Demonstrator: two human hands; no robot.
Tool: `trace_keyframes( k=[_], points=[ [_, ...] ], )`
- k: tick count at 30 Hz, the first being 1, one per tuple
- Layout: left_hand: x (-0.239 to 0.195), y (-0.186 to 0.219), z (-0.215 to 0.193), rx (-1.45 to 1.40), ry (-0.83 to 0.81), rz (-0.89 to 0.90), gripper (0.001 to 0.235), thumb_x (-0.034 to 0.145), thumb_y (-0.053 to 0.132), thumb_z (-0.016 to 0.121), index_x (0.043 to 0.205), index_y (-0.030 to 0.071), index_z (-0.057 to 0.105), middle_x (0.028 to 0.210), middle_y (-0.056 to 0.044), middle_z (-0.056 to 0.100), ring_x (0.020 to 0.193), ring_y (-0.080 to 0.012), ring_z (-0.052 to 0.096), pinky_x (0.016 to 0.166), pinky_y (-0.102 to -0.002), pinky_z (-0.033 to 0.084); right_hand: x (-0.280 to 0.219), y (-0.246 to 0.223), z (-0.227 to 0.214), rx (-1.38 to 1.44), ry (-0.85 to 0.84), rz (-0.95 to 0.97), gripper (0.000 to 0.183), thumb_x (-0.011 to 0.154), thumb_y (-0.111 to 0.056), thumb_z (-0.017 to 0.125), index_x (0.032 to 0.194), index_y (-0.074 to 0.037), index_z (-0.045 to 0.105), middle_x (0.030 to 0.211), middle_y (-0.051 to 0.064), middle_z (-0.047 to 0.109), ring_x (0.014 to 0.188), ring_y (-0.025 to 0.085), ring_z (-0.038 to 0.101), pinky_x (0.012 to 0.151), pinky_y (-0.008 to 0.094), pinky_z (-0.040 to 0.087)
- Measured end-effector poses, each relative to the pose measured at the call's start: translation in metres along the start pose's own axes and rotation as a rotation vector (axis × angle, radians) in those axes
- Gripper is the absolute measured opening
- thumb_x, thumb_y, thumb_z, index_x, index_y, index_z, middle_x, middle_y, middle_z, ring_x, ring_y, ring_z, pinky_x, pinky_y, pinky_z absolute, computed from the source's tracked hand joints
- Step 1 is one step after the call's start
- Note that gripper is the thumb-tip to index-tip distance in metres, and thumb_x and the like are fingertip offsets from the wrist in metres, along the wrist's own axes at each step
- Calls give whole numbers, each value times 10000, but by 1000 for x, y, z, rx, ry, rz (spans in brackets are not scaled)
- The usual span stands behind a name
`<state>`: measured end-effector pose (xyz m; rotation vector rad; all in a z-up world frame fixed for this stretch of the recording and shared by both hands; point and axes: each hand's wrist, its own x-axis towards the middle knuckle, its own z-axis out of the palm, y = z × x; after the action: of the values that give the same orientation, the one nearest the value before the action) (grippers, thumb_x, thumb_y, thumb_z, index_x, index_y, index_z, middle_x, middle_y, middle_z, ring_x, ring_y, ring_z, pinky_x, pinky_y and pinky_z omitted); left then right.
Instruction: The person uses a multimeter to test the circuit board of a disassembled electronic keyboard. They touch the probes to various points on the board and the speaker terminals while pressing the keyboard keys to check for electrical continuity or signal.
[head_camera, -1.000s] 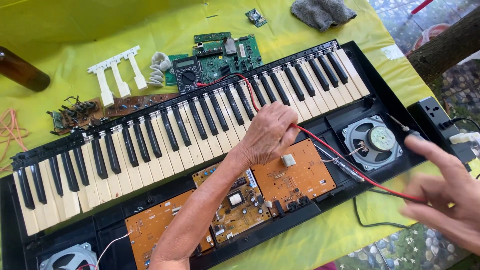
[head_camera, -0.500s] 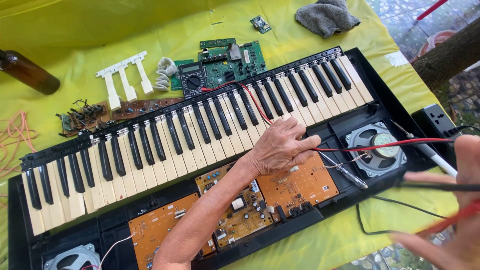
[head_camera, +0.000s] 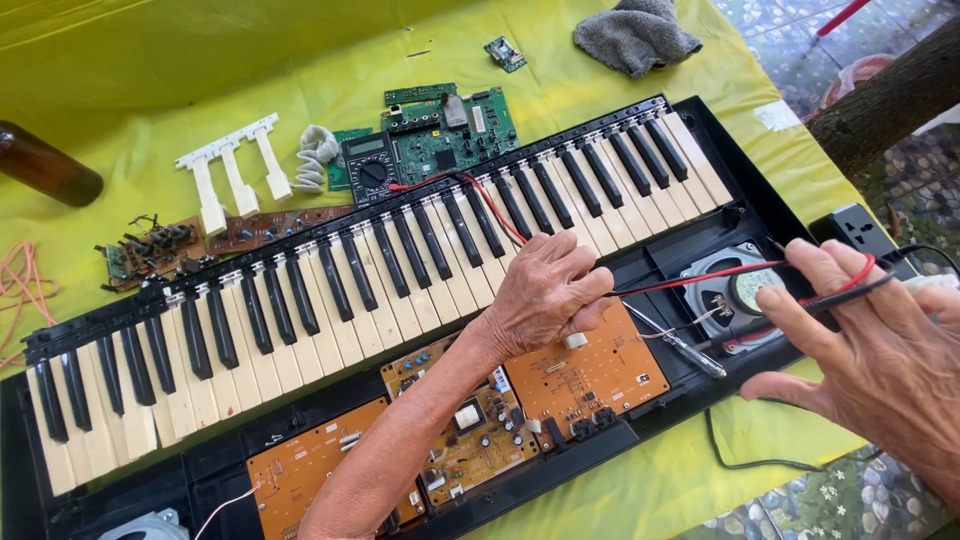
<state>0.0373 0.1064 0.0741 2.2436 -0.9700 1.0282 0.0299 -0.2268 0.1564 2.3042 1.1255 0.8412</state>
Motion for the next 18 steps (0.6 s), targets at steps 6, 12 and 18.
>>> trace_keyframes(
  k=[6,12,18],
  points=[
    [1,-3,7,-68,71,-24,230,1082,223,458,911,82,517,794,-60,407,727,-263,408,629,-400,322,-14,3,8,177,-179,163,982,743,-714,722,1570,-211,557,865,-155,753,893,157,629,901,374,426],
    [-15,-11,25,-8,-6,-72,81,1114,109,448,1071,71,505,875,-72,460,782,-250,429,688,-389,342,-43,22,10,1227,5,616,777,796,-37,650,1528,83,418,558,64,508,560,187,406,959,387,397],
    [-34,-39,43,99,-21,-135,177,966,-5,554,1097,88,628,999,-98,687,953,-243,610,933,-417,418,-212,121,190,2189,-353,907,397,974,-267,613,668,-66,459,567,28,403,414,182,410,261,360,323]
  ],
)
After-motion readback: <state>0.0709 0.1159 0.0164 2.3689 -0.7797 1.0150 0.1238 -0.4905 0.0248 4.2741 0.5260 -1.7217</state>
